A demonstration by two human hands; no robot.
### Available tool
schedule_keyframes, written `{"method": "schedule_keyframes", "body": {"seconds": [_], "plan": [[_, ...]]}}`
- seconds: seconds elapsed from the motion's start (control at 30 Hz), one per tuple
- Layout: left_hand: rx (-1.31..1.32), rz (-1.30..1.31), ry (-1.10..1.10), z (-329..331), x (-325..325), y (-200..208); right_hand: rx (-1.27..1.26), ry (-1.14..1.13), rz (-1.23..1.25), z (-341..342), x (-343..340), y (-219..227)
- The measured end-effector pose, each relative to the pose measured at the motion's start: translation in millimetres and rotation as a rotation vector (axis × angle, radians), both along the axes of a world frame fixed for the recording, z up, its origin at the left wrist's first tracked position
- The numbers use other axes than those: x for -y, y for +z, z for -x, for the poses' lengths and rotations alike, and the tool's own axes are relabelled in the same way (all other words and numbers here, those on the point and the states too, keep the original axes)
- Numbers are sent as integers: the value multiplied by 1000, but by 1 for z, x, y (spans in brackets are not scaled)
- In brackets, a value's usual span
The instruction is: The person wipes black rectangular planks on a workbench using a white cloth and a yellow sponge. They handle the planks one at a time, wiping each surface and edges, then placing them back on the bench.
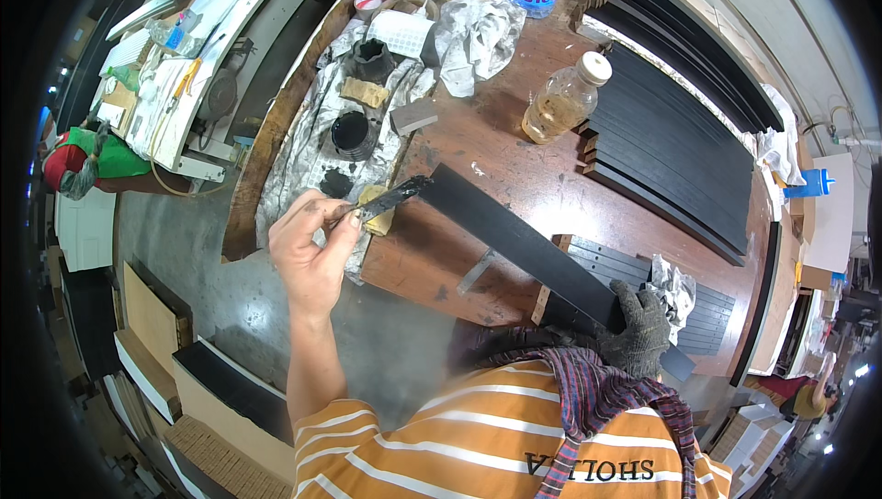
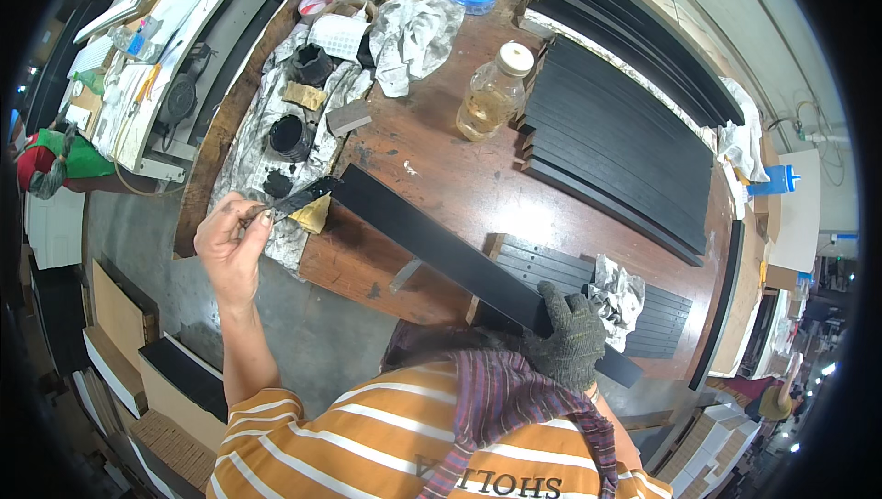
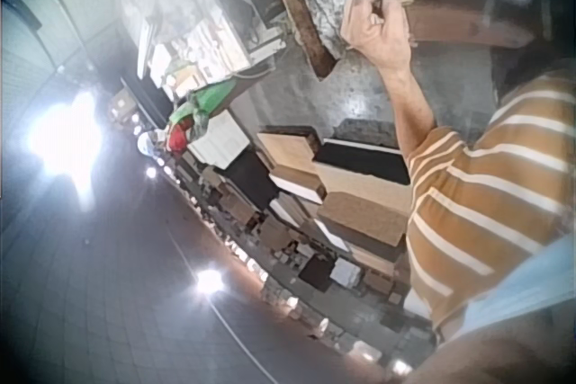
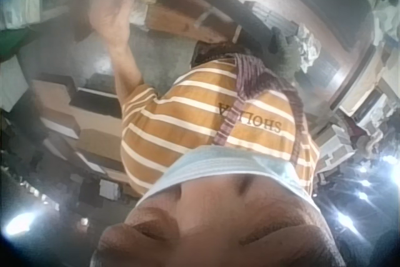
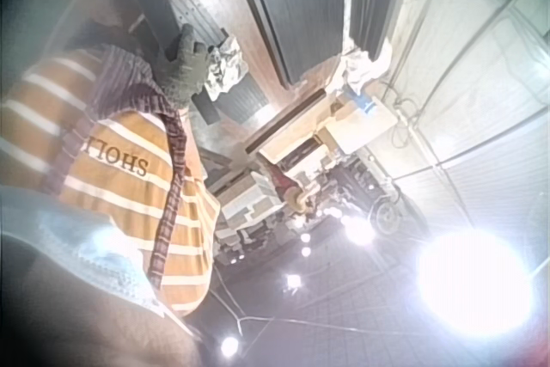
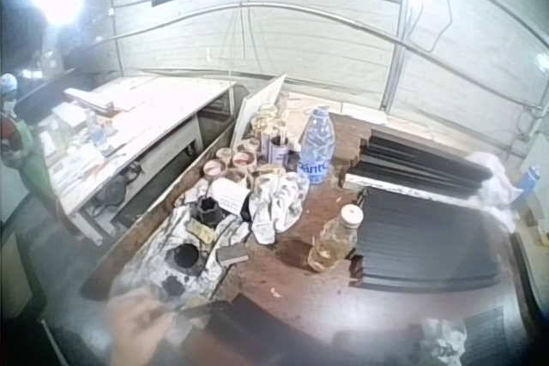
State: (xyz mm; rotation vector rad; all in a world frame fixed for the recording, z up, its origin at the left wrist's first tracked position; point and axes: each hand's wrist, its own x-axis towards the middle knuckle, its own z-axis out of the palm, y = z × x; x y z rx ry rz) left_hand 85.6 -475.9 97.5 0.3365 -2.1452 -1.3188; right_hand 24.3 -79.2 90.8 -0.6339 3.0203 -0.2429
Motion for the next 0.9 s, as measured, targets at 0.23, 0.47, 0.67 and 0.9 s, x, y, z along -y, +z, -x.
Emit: {"method": "schedule_keyframes", "body": {"seconds": [0.23, 0.47, 0.67, 0.9], "plan": [[-34, -180, 244, 6, 17, -19, 58, -35, -2, 0, 1, 1], [23, -475, 359, 51, 77, -97, 97, -85, -20, -1, 0, 1], [535, 305, 580, 48, 81, -108, 55, -115, 20, -4, -17, -2], [309, 322, 222, 57, -30, -67, -71, -129, 197, -5, -68, -6]]}}
